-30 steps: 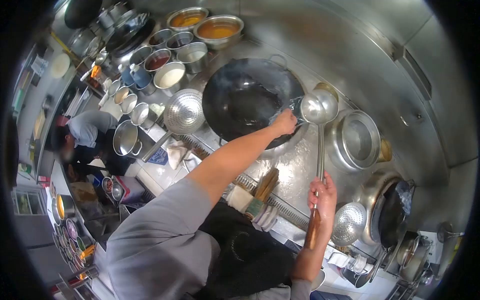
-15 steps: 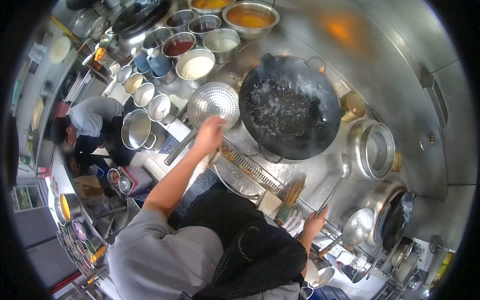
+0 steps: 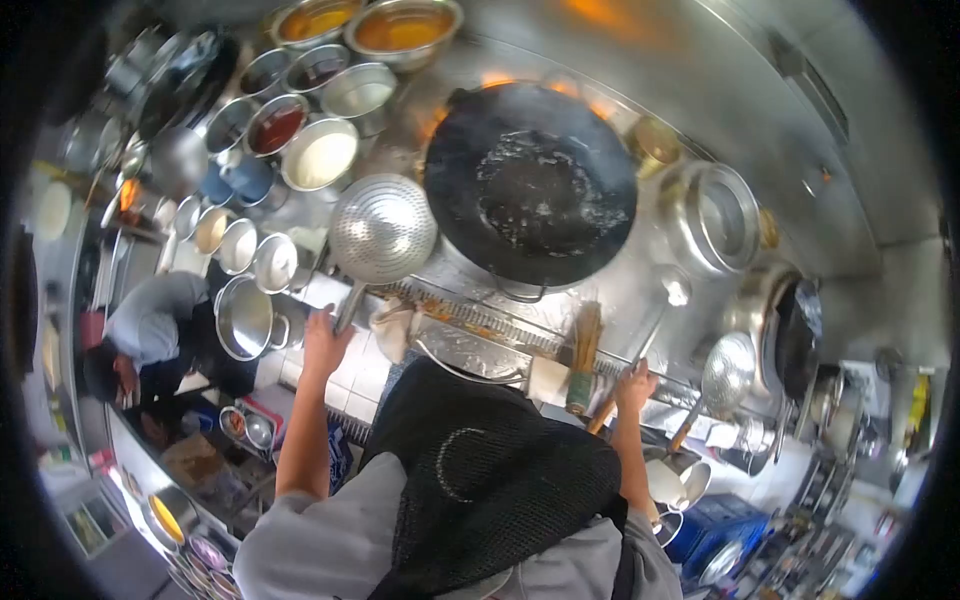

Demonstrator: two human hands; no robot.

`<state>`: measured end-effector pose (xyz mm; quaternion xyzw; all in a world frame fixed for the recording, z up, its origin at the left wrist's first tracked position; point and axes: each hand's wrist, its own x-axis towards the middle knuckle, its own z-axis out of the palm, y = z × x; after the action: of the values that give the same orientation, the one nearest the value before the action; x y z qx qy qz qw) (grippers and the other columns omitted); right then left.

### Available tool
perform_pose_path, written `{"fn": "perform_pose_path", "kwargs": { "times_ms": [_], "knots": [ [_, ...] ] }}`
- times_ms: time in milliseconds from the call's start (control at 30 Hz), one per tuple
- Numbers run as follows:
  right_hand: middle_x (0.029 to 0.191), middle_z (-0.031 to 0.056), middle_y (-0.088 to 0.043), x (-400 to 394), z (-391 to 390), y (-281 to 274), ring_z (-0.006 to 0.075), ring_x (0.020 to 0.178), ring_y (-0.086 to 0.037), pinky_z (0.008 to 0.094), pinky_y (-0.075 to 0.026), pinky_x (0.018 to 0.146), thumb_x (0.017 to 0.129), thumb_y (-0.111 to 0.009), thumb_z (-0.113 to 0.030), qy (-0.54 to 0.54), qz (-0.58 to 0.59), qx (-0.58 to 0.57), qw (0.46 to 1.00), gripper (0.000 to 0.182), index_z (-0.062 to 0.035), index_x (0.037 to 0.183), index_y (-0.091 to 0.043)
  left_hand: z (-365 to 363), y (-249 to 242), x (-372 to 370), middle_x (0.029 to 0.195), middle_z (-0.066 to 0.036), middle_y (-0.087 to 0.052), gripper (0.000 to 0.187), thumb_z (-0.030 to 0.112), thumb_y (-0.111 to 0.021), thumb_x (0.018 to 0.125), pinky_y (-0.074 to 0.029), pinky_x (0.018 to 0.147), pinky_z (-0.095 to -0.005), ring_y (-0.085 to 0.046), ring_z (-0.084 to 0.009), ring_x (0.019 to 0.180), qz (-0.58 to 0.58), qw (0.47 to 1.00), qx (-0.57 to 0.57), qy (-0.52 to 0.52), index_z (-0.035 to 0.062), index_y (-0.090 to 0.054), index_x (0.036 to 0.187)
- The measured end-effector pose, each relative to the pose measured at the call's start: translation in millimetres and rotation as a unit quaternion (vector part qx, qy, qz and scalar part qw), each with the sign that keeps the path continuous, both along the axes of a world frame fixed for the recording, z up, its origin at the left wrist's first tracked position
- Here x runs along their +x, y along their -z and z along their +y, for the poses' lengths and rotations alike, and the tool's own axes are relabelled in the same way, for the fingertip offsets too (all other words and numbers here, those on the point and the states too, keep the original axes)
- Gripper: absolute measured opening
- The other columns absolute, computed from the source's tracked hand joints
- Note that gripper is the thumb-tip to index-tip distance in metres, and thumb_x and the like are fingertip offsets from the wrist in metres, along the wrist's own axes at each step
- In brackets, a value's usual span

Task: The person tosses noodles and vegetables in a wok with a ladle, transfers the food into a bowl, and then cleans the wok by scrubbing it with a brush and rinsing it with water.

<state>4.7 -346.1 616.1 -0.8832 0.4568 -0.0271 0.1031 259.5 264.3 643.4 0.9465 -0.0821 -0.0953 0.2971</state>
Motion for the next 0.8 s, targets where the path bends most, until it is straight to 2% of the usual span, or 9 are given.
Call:
{"fn": "perform_pose_path", "kwargs": {
  "times_ms": [100, 167, 367, 433, 467, 500, 567, 633, 800],
  "knots": [
    [0.117, 0.0351, -0.056, 19, 28, -33, 0.0506, 0.113, -0.054, 0.0532, -0.044, 0.099, 0.086, -0.071, -0.040, -0.044, -0.076, 0.059, 0.994, 0.070, -0.0029, 0.141, -0.050, -37, -51, -4, 0.111, -0.027, -0.063, 0.059, 0.023, -0.080, 0.079, -0.051, 0.085, -0.0475, -0.063, -0.0390, 0.101, -0.187, 0.982, 0.038, 0.003, -0.0061, -0.051, 0.122],
    [0.126, 0.0391, -0.052, 31, 56, -42, 0.0531, 0.120, -0.051, 0.0529, -0.042, 0.104, 0.085, -0.071, -0.048, -0.080, -0.004, 0.093, 0.992, 0.079, -0.0007, 0.143, -0.047, -53, -56, -11, 0.114, -0.026, -0.062, 0.061, 0.019, -0.080, 0.080, -0.051, 0.087, -0.0465, -0.062, -0.0393, 0.104, 0.033, 0.996, -0.083, 0.008, -0.0064, -0.050, 0.126],
    [0.129, 0.0396, -0.053, 39, 94, -42, 0.0497, 0.127, -0.050, 0.0498, -0.043, 0.105, 0.085, -0.069, -0.050, -0.070, 0.074, 0.194, 0.976, 0.082, 0.0003, 0.145, -0.045, -73, -17, -9, 0.111, -0.024, -0.066, 0.066, 0.023, -0.083, 0.077, -0.052, 0.088, -0.0413, -0.066, -0.0327, 0.103, 0.140, 0.979, -0.145, -0.036, -0.0059, -0.051, 0.127],
    [0.118, 0.0324, -0.064, 49, 80, -73, 0.0420, 0.119, -0.060, 0.0453, -0.047, 0.100, 0.084, -0.071, -0.047, -0.018, -0.020, 0.314, 0.949, 0.078, 0.0016, 0.141, -0.050, -71, -14, -2, 0.111, -0.020, -0.068, 0.059, 0.022, -0.081, 0.080, -0.053, 0.087, -0.0402, -0.067, -0.0270, 0.102, 0.198, 0.962, -0.187, -0.032, -0.0056, -0.054, 0.125],
    [0.104, 0.0214, -0.071, 40, 51, -51, 0.0284, 0.097, -0.070, 0.0373, -0.052, 0.088, 0.082, -0.076, -0.042, 0.007, -0.072, 0.299, 0.951, 0.075, 0.0034, 0.138, -0.054, -71, -14, 1, 0.111, -0.020, -0.068, 0.059, 0.022, -0.081, 0.080, -0.053, 0.087, -0.0402, -0.067, -0.0270, 0.102, 0.200, 0.962, -0.186, -0.028, -0.0056, -0.054, 0.125],
    [0.103, 0.0162, -0.070, 52, 51, -108, 0.0184, 0.084, -0.068, 0.0322, -0.054, 0.075, 0.084, -0.078, -0.035, 0.053, -0.125, 0.429, 0.893, 0.074, 0.0046, 0.140, -0.051, -71, -15, 2, 0.115, -0.018, -0.067, 0.057, 0.021, -0.077, 0.082, -0.052, 0.090, -0.0390, -0.066, -0.0252, 0.105, 0.228, 0.937, -0.260, -0.042, -0.0054, -0.054, 0.127],
    [0.101, 0.0166, -0.068, 58, 38, -159, 0.0151, 0.078, -0.065, 0.0280, -0.051, 0.064, 0.086, -0.078, -0.032, 0.074, -0.266, 0.408, 0.870, 0.079, 0.0038, 0.146, -0.043, -77, -23, 7, 0.119, -0.016, -0.067, 0.054, 0.019, -0.073, 0.085, -0.051, 0.094, -0.0379, -0.065, -0.0234, 0.108, 0.258, 0.906, -0.331, -0.055, -0.0051, -0.054, 0.129],
    [0.107, 0.0139, -0.065, 79, 61, -244, 0.0156, 0.083, -0.063, 0.0272, -0.052, 0.071, 0.087, -0.077, -0.029, 0.051, -0.339, 0.336, 0.877, 0.086, 0.0015, 0.153, -0.031, -91, -40, 16, 0.126, -0.013, -0.064, 0.052, 0.016, -0.066, 0.090, -0.048, 0.101, -0.0365, -0.062, -0.0228, 0.115, 0.267, 0.798, -0.537, -0.058, -0.0044, -0.052, 0.135],
    [0.125, 0.0158, -0.058, 67, 73, -224, 0.0228, 0.100, -0.061, 0.0337, -0.050, 0.086, 0.091, -0.069, -0.017, -0.044, -0.338, 0.092, 0.936, 0.077, -0.0032, 0.154, -0.026, -127, -63, 34, 0.129, -0.015, -0.061, 0.046, 0.012, -0.060, 0.095, -0.052, 0.097, -0.0372, -0.062, -0.0268, 0.116, 0.316, 0.696, -0.632, -0.128, -0.0021, -0.049, 0.137]
  ]
}}
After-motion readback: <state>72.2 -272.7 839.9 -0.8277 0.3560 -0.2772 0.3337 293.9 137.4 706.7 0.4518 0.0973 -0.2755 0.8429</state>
